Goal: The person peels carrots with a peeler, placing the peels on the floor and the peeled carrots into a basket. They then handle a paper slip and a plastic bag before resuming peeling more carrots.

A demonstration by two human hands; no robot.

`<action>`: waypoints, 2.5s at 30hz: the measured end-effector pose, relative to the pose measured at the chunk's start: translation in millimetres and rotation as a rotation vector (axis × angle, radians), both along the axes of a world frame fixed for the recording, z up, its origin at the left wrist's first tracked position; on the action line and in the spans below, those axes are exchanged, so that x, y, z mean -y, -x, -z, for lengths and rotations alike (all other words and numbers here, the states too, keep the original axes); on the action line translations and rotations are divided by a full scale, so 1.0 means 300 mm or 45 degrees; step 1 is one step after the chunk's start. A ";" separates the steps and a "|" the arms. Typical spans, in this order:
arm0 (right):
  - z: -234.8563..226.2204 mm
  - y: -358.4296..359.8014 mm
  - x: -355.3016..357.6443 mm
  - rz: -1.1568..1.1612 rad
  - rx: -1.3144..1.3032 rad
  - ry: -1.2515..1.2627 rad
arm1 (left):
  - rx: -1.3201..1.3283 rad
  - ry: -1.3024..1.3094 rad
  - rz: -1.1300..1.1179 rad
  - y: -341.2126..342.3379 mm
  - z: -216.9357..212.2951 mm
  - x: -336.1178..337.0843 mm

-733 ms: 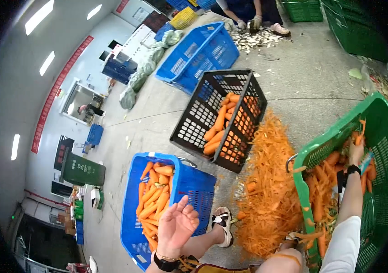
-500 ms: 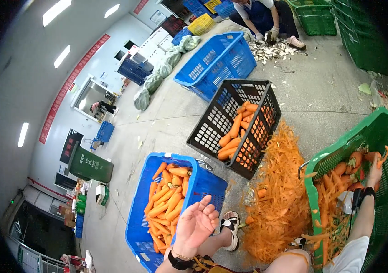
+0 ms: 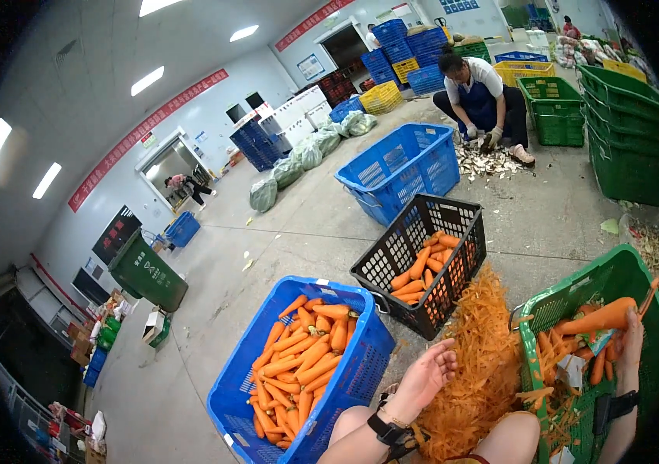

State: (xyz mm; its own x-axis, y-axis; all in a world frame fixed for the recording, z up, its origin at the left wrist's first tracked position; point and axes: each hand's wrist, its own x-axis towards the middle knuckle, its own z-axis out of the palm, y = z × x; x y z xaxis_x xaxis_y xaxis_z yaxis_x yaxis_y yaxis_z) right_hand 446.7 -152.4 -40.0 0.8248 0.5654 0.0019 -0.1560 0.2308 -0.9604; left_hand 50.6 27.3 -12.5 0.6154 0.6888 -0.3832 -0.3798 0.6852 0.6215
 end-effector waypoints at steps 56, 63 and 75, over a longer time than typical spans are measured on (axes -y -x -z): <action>-0.370 0.792 -0.267 -0.834 1.736 0.015 | 0.327 0.299 0.077 0.056 -0.157 0.043; -0.319 0.760 -0.272 -0.601 1.710 0.418 | 0.391 0.303 0.240 0.045 -0.156 0.043; -0.365 0.785 -0.231 -0.918 1.619 0.334 | 0.180 0.258 -0.013 0.039 -0.149 0.040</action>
